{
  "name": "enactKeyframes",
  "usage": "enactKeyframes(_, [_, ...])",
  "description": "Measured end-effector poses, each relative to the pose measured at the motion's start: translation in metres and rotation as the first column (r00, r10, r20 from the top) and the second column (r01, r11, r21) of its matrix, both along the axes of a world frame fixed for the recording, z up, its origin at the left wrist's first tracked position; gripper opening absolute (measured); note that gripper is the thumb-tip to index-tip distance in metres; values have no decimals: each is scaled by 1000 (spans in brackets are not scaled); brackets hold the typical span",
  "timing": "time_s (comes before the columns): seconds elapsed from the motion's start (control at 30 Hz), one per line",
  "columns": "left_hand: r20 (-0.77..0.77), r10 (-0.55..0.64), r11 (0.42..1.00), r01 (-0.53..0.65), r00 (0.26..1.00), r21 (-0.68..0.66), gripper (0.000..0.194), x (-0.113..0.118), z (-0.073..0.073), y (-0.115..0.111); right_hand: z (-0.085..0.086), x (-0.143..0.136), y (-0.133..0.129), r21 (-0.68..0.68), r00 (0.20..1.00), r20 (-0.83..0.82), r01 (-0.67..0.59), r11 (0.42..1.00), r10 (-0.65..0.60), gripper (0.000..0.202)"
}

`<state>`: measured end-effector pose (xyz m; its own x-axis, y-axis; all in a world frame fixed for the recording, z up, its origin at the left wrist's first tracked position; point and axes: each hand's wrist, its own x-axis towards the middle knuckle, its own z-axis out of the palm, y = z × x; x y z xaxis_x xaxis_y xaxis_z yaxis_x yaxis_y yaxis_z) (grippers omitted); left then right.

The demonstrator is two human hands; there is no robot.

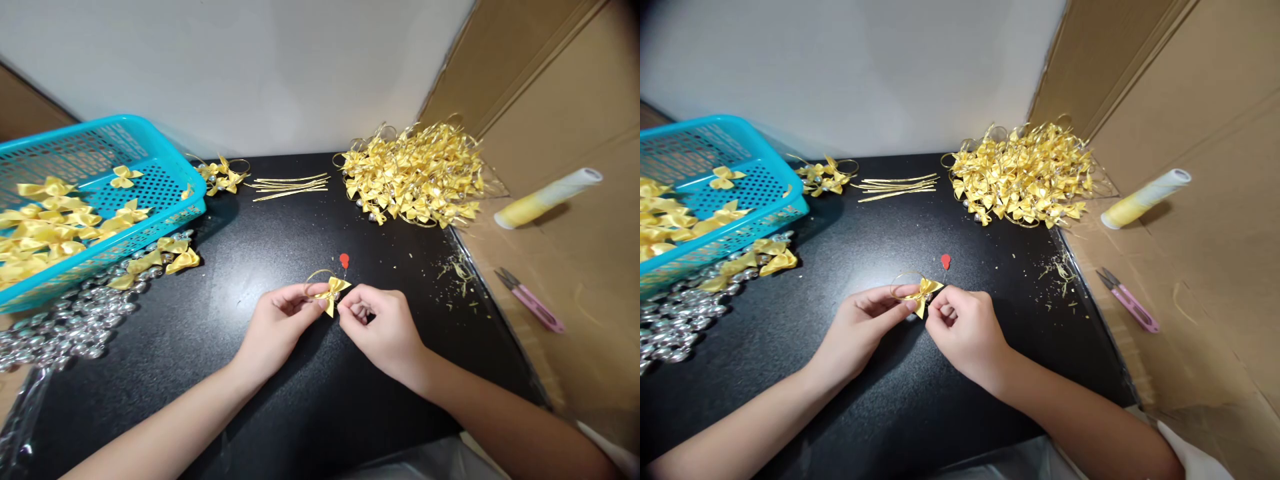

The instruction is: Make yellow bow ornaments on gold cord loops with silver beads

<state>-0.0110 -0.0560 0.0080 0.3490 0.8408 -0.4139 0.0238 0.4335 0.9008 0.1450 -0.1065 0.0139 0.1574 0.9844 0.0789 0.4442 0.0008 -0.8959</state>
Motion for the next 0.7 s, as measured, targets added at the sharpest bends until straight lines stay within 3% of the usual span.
enactKeyframes(0.27, [9,-4,1000,4,1000,1,29,0,2,1,-4,0,-1,-47,996,-83,-15,999,11,14])
enactKeyframes(0.7, [58,58,998,-59,997,23,15,1,1,3,-5,2,-1,-90,980,-199,-29,995,10,11])
